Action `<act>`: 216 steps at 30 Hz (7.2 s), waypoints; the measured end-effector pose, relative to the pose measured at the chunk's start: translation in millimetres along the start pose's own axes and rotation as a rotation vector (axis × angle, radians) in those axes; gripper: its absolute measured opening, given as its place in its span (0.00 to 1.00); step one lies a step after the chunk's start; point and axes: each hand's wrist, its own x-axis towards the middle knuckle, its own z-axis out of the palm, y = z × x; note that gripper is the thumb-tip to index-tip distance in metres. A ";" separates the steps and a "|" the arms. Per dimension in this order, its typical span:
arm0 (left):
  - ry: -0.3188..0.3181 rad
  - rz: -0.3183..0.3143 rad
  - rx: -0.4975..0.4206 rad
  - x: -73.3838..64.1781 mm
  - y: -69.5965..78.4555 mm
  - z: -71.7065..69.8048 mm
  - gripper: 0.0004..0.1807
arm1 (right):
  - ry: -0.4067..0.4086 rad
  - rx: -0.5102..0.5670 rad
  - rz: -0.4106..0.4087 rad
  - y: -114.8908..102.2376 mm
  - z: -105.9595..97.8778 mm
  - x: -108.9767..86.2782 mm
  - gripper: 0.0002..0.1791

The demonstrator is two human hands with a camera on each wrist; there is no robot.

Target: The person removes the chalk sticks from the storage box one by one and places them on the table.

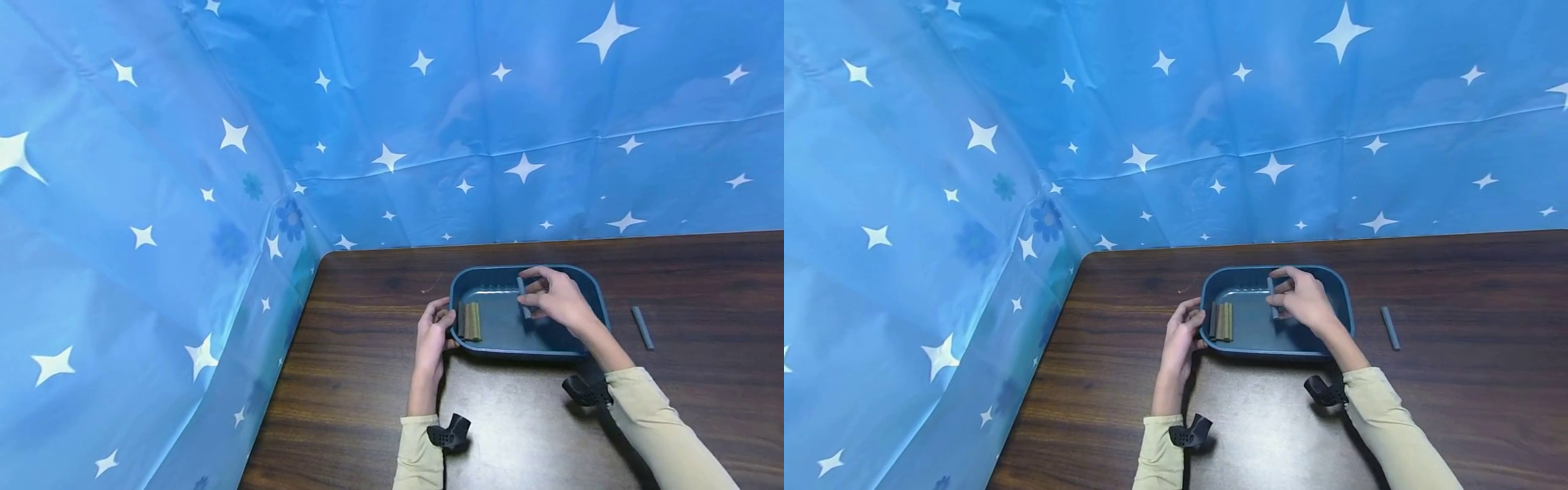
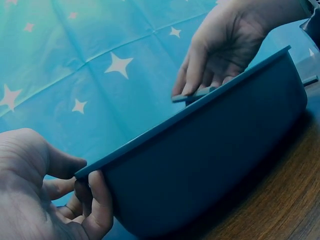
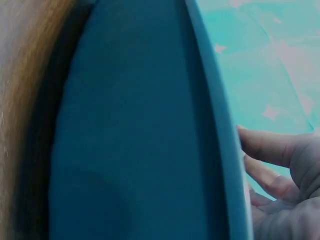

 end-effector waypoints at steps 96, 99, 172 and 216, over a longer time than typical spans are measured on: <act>0.004 -0.010 0.024 -1.1 0.6 1.2 0.20 | 0.354 -0.421 0.079 92.2 -117.4 -77.8 0.19; 0.002 -0.008 0.028 -1.5 1.2 1.0 0.20 | 0.346 -0.403 0.077 83.5 -115.7 -78.8 0.22; -0.005 -0.008 0.000 -2.9 3.0 -1.4 0.19 | 0.046 -0.192 -0.123 -1.3 38.0 -39.8 0.18; -0.017 -0.011 -0.002 0.2 2.5 -3.9 0.19 | -0.091 -0.163 0.076 -6.7 87.3 24.0 0.29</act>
